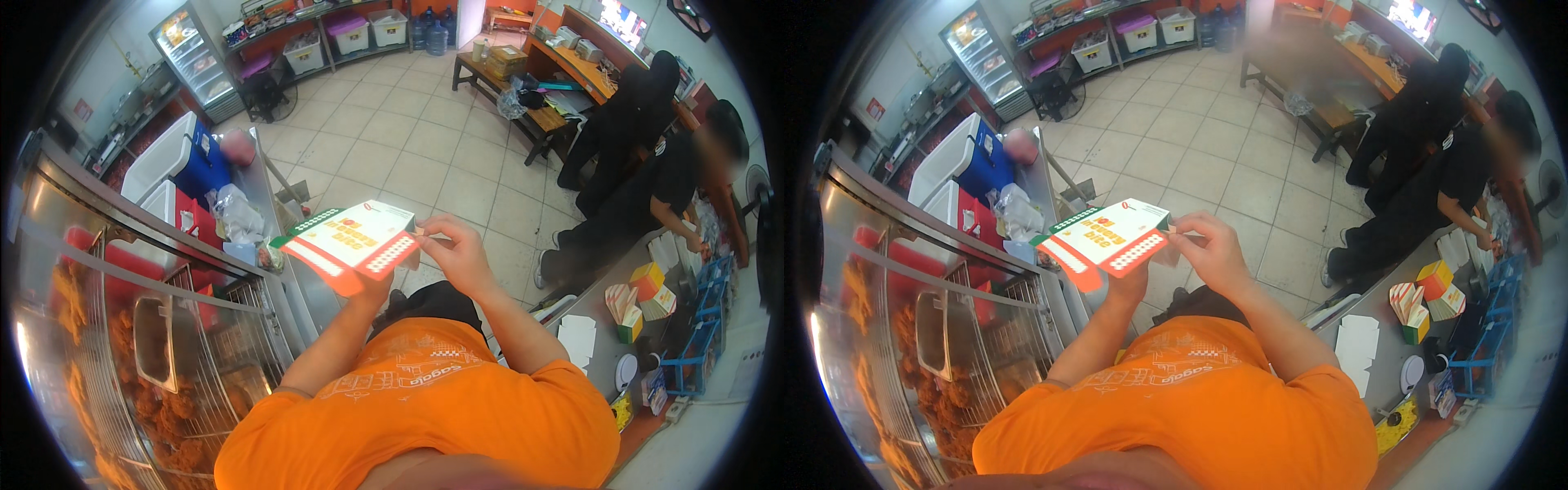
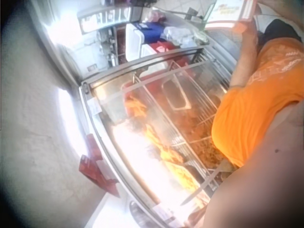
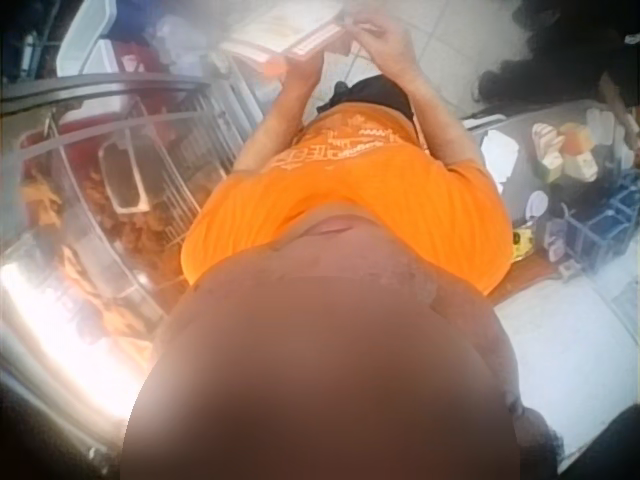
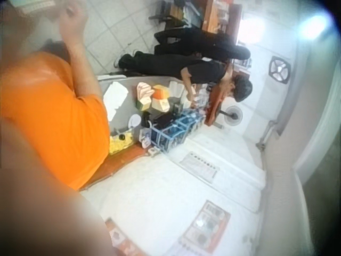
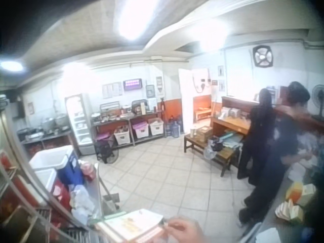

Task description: The person repeatedly picks up flat cardboard pieces, folds them into small takeout-style boxes, and stacks the finished boxes on the counter. The process is continuous and repetitive throughout the clip.

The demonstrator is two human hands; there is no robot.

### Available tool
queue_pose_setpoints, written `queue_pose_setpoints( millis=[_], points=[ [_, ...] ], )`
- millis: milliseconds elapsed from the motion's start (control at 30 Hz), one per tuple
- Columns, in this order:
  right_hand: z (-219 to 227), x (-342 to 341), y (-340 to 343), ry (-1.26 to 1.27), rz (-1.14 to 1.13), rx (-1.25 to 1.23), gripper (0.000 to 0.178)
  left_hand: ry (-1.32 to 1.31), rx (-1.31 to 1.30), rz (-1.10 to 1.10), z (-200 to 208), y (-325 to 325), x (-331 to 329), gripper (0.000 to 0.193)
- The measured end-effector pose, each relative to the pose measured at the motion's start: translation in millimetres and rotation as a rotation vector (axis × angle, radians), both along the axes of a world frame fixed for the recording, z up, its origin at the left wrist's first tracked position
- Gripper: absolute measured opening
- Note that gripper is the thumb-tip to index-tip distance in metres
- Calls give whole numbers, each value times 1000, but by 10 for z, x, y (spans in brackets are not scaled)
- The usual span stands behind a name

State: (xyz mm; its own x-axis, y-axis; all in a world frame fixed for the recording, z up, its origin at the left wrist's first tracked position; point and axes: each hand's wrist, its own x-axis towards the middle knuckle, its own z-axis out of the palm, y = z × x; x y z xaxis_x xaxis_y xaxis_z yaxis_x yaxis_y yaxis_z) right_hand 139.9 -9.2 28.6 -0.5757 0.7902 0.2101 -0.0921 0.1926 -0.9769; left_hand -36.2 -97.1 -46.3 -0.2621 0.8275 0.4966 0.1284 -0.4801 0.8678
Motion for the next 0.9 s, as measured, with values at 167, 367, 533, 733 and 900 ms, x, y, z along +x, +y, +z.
queue_pose_setpoints(
  millis=[167,367,533,733,900],
  points=[
    [111,190,122,-107,157,-22,14,-229,-267,-239,141,4,-213,36],
    [-120,0,-219,28,-10,-80,36,-769,-365,-619,185,93,-174,30],
    [-245,-71,-341,-110,-176,367,33,-737,-480,-424,215,91,-34,29],
    [-260,45,352,-660,-362,297,28,-453,-423,-239,433,-32,360,32],
    [-484,209,468,-662,-323,355,27,385,242,778,547,76,248,26]
  ],
)
